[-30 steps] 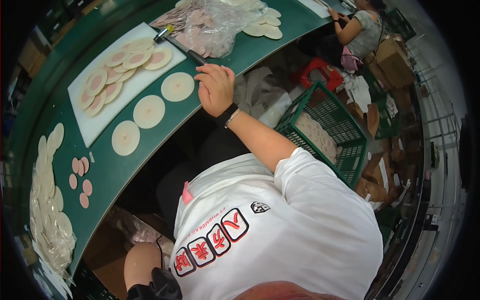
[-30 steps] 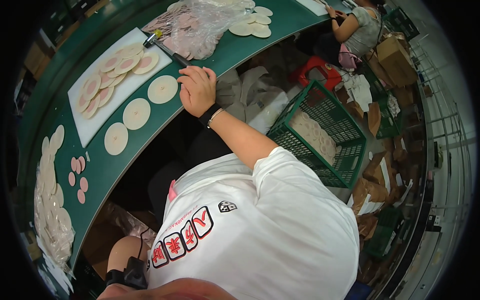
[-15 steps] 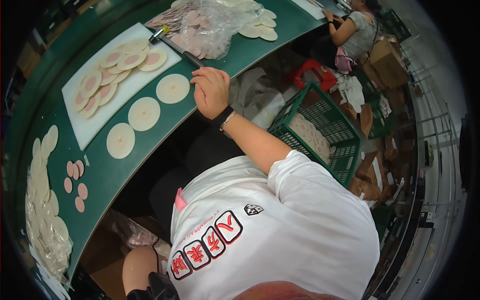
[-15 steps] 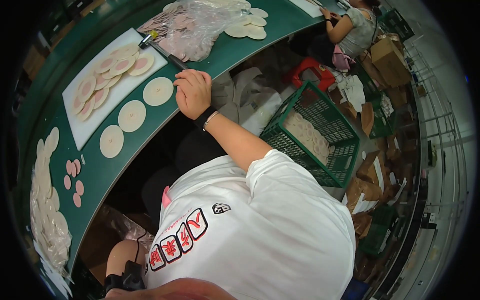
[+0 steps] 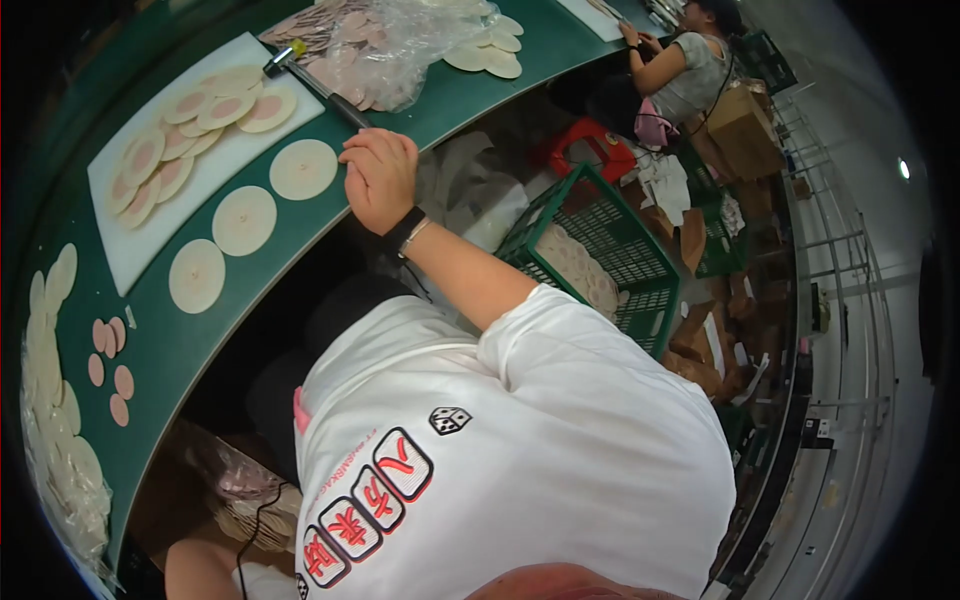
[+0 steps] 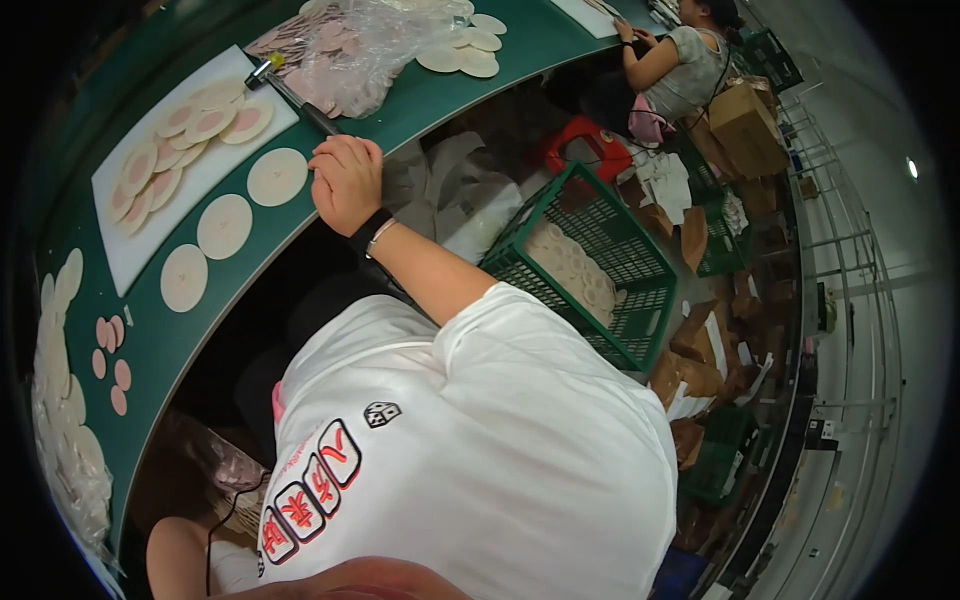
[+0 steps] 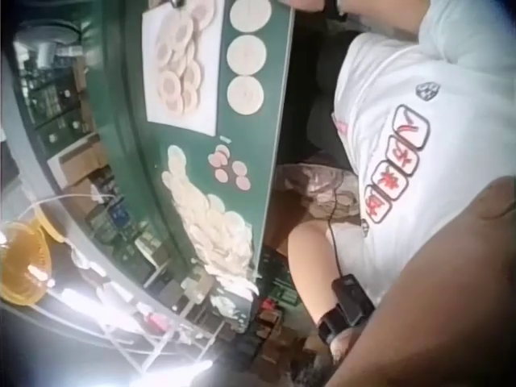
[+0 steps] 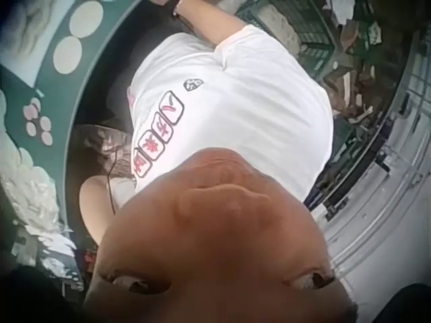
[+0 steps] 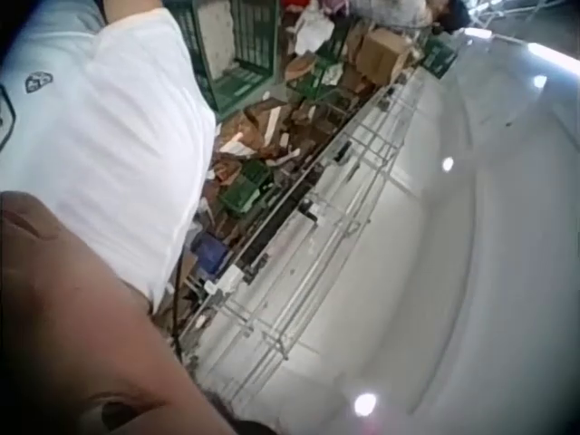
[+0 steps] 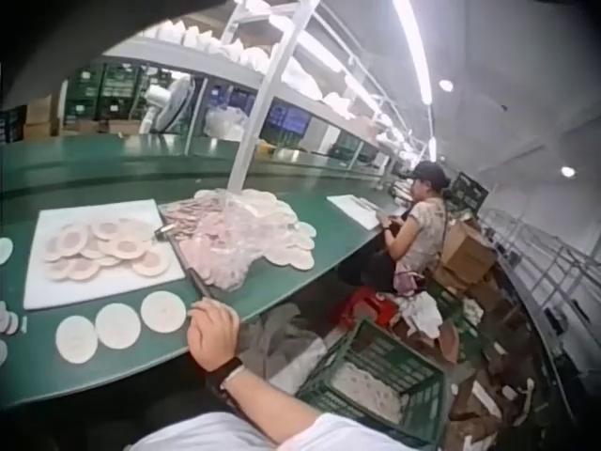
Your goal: The person assembles components by hand by pressing a small pink disc onto a larger white disc. After repeating this for several sets, they strike the center of each assembled piece with a hammer.
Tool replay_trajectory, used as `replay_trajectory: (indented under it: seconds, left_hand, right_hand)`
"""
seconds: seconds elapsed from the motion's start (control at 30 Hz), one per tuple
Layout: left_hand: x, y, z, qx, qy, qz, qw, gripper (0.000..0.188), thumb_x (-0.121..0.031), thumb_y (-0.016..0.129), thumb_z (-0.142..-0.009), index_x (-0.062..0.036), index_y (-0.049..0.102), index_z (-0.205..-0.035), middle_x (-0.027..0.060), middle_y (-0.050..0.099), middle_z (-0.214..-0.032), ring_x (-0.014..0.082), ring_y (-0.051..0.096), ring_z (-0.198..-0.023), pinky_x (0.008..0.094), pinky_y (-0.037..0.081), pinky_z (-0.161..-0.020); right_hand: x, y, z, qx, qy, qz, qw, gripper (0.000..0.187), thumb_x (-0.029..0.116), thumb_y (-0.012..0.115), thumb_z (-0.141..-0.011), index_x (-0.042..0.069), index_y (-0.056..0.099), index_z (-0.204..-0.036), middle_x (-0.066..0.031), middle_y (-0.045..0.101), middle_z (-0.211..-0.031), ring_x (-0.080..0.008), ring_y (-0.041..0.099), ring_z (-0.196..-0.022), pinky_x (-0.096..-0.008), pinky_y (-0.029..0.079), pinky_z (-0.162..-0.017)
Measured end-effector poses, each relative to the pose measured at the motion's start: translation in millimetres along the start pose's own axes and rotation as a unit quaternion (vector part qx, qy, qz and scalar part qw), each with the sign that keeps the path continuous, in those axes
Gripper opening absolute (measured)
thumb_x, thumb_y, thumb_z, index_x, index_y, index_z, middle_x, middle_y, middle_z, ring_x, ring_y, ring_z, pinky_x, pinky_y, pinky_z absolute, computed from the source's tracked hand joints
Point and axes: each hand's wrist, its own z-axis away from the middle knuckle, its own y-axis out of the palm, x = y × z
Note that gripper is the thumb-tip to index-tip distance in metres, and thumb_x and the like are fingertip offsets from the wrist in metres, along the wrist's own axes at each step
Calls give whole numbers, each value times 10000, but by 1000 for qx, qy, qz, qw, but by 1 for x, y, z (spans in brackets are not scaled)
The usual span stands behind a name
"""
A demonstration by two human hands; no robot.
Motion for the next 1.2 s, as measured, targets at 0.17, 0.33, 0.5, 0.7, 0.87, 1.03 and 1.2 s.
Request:
replay_trajectory:
  seconds: [0.17, 0.33, 0.5, 0.7, 0.87, 1.03, 1.2]
  left_hand:
    - [2, 12, 17, -63, -14, 115, 991, 437, -391, 509, -1019, -82, 524, -1328, 138, 474, -1346, 318, 442, -1198, 531, 280, -1006]
    - [4, 25, 33, -110, -9, 228, 967, 389, -374, 529, -1010, -85, 561, -1268, 135, 511, -1265, 305, 478, -1120, 505, 318, -944]
    - [9, 36, 43, -130, -5, 350, 928, 344, -357, 548, -1002, -87, 599, -1209, 132, 549, -1183, 291, 513, -1043, 480, 357, -883]
    - [16, 23, 29, -97, -20, 469, 878, 295, -337, 571, -992, -91, 644, -1137, 129, 594, -1085, 275, 556, -949, 449, 403, -810]
    - [-22, -22, -30, 26, -50, 442, 895, 262, -320, 591, -983, -94, 682, -1078, 126, 632, -1004, 261, 592, -872, 424, 442, -749]
    - [-46, -21, -90, 85, -63, 374, 921, 238, -303, 610, -975, -96, 720, -1018, 123, 669, -922, 248, 627, -794, 399, 480, -688]
    - [-83, -58, -53, 34, -105, 300, 948, 154, -235, 667, -927, -105, 749, -931, 101, 700, -801, 233, 662, -698, 384, 521, -630]
  right_hand:
    - [-1, 6, 0, 1, -7, -11, 1000, 86, 73, 613, -806, 103, 662, -870, -49, 657, -999, -281, 610, -1080, -444, 361, -986]
    - [-1, 3, 3, -3, -8, -20, 1000, 85, 73, 614, -805, 104, 661, -869, -47, 653, -988, -278, 607, -1080, -448, 359, -987]
    - [-2, -1, 9, -7, -4, -27, 1000, 86, 78, 618, -807, 111, 662, -873, -49, 652, -989, -278, 605, -1082, -460, 362, -995]
    - [-5, 4, 11, -9, -27, 2, 1000, 96, 107, 614, -818, 123, 665, -898, -63, 658, -988, -279, 612, -1084, -482, 387, -1013]
    - [3, 1, -12, -6, -92, 27, 995, 123, 119, 563, -809, 70, 669, -848, -126, 680, -907, -359, 656, -897, -488, 511, -767]
    - [-18, -4, 13, 36, -46, 64, 996, 171, 135, 545, -919, 90, 677, -1019, -82, 682, -1115, -307, 609, -1137, -484, 381, -1055]
    - [3, 6, 10, 51, -49, 9, 997, 177, 127, 535, -934, 84, 672, -1039, -77, 677, -1146, -293, 598, -1175, -484, 320, -1122]
